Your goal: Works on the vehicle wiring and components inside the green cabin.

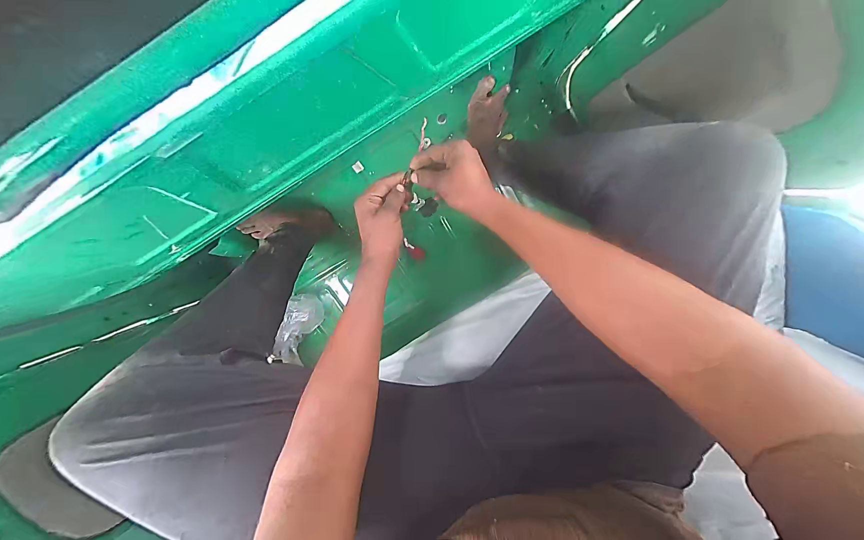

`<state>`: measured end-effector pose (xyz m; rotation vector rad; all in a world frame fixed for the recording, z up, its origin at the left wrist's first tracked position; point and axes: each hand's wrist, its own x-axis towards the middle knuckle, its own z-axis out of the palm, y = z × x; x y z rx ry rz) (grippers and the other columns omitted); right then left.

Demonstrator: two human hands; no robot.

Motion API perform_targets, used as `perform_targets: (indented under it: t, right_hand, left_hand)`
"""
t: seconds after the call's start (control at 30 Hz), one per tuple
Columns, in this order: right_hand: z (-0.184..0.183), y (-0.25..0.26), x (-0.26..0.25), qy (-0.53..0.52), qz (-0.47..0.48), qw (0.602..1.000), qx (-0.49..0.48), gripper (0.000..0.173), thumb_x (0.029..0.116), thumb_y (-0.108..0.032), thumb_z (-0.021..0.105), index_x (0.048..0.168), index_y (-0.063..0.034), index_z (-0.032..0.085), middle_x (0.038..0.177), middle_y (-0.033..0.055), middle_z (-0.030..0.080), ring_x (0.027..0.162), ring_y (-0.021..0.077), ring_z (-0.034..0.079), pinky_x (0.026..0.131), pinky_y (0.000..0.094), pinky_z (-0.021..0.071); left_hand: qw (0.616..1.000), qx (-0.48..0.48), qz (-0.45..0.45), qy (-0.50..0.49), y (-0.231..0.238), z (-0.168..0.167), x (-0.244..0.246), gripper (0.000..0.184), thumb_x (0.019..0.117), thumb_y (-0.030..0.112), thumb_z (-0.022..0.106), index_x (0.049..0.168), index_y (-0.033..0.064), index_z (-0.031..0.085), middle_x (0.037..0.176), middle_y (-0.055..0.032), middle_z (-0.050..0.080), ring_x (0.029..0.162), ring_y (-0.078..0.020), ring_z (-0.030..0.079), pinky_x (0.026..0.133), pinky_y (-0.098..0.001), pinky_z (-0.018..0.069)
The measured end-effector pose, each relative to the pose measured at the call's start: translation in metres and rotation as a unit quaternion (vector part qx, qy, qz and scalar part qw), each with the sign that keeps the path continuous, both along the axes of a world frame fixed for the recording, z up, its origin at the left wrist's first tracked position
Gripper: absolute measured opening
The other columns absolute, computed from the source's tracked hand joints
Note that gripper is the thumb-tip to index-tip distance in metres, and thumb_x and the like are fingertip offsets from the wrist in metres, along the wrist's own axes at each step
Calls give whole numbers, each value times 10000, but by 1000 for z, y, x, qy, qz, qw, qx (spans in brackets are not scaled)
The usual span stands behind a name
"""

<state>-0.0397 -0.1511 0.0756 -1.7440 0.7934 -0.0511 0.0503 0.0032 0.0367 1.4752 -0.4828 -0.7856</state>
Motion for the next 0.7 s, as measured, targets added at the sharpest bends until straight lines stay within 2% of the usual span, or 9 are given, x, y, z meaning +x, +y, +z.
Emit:
perform_targets:
  t: [0.13, 0.27, 0.37, 0.43, 0.57, 0.7]
  right_hand:
    - [9, 18, -4, 49, -56, 997, 1, 101, 899, -188, 775, 967, -113, 780, 899, 23, 758, 721, 133, 701, 673, 363, 606]
    - [10, 33, -5, 58, -105, 992, 27, 133, 902, -211, 785, 972, -98, 776, 883, 37, 756, 746, 147, 712, 705, 382, 615]
    - [11, 43, -2, 62, -136, 989, 6, 135, 923, -194, 735, 995, -83, 765, 887, 42, 745, 802, 146, 699, 768, 399, 583]
    - [12, 48, 2, 70, -145, 987, -12, 128, 928, -180, 708, 993, -81, 756, 879, 45, 736, 813, 152, 693, 770, 406, 574]
    - [16, 48, 7, 104, -129, 985, -40, 137, 945, -194, 675, 968, -76, 740, 848, 53, 707, 786, 168, 674, 739, 416, 557]
    - [9, 44, 7, 100, -68, 988, -100, 146, 944, -211, 659, 948, -76, 714, 857, 73, 698, 803, 200, 679, 748, 449, 558]
  left_hand:
    - [996, 34, -8, -82, -2, 3, -5, 255, 1031, 66, 513, 1141, 37, 742, 1009, -52, 729, 841, -116, 670, 768, -306, 570]
    - [982, 79, -24, -170, 1, 6, -6, 285, 1029, 82, 495, 1172, 51, 740, 1055, -62, 732, 855, -97, 673, 770, -283, 565]
    - [963, 113, -40, -243, 2, 11, -6, 311, 1028, 80, 481, 1203, 57, 738, 1075, -87, 736, 928, -119, 687, 847, -296, 561]
    - [953, 129, -46, -269, 2, 16, -5, 307, 1030, 87, 492, 1207, 65, 742, 1084, -92, 741, 984, -136, 696, 910, -319, 554]
    - [938, 154, -55, -306, 2, 19, -6, 295, 1031, 116, 505, 1181, 91, 758, 1078, -78, 757, 1018, -147, 710, 940, -340, 556]
    - [915, 216, -73, -334, 0, 31, -8, 286, 1019, 118, 487, 1103, 71, 756, 991, -96, 764, 958, -193, 730, 888, -402, 570]
